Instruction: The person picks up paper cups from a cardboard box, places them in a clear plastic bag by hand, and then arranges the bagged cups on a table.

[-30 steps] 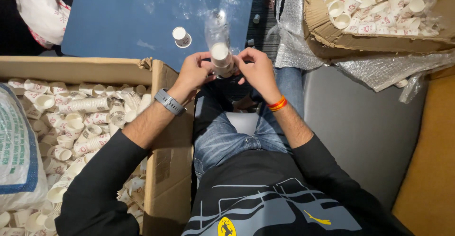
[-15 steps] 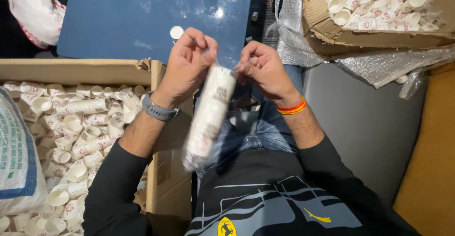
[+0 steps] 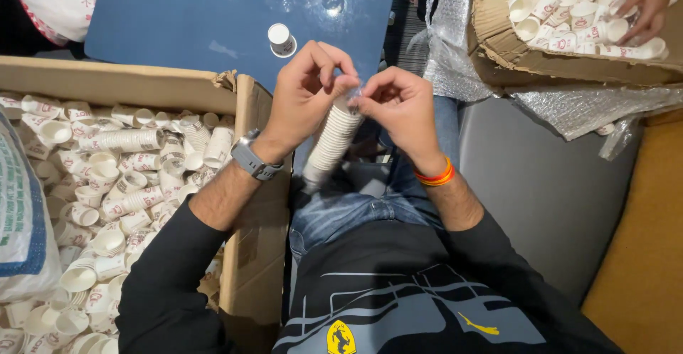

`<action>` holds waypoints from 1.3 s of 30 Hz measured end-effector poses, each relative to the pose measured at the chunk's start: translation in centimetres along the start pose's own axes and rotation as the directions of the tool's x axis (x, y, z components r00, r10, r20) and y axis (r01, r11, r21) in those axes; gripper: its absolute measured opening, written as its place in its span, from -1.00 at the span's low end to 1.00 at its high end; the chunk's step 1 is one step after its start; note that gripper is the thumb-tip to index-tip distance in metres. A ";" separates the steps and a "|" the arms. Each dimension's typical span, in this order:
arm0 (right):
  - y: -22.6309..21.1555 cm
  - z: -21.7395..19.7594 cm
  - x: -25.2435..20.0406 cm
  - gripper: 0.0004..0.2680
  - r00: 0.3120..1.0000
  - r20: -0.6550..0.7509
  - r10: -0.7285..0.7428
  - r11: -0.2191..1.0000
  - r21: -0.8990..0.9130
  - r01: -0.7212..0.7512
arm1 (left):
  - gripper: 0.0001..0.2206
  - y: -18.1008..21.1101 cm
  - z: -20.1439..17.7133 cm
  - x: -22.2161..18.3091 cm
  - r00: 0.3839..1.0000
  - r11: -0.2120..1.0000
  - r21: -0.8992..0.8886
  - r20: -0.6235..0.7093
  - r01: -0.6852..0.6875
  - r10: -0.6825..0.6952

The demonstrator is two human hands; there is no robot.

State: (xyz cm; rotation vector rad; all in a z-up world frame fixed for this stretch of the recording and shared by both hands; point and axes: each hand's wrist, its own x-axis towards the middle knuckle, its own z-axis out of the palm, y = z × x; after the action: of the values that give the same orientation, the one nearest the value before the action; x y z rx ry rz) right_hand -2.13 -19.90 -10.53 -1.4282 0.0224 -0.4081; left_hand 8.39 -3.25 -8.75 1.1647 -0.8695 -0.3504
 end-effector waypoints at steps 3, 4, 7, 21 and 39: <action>0.3 0.6 -0.1 -0.82 0.989 0.098 0.111 0.981 0.146 -0.125 | -0.67 0.7 0.2 0.1 0.994 0.993 0.063 0.046 -0.103 0.100; 0.6 0.7 -0.3 -0.82 0.989 0.099 0.112 0.981 0.146 -0.126 | -0.67 0.7 0.3 0.1 0.994 0.993 0.063 0.046 -0.102 0.099; 1.1 0.9 -0.8 -0.76 0.997 0.057 0.048 0.999 0.018 -0.050 | -0.63 0.5 0.4 0.0 0.993 0.994 0.010 0.047 -0.107 0.106; -1.1 0.3 -2.3 -0.79 0.944 0.331 -0.003 0.880 -0.448 0.159 | -0.66 -1.3 -0.1 0.4 0.993 0.999 -0.055 -0.120 0.001 -0.008; -1.2 -2.1 -1.4 -0.70 0.946 0.016 -0.324 0.926 -0.201 0.320 | -0.71 -2.0 0.7 0.3 0.987 0.982 -0.112 0.050 0.156 -0.151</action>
State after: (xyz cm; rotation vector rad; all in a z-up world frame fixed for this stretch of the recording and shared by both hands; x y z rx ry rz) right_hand -4.27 -21.56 -10.03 -1.6339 -0.1642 -0.7061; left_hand 8.44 -4.73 -10.32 1.1229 -0.7869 -0.5456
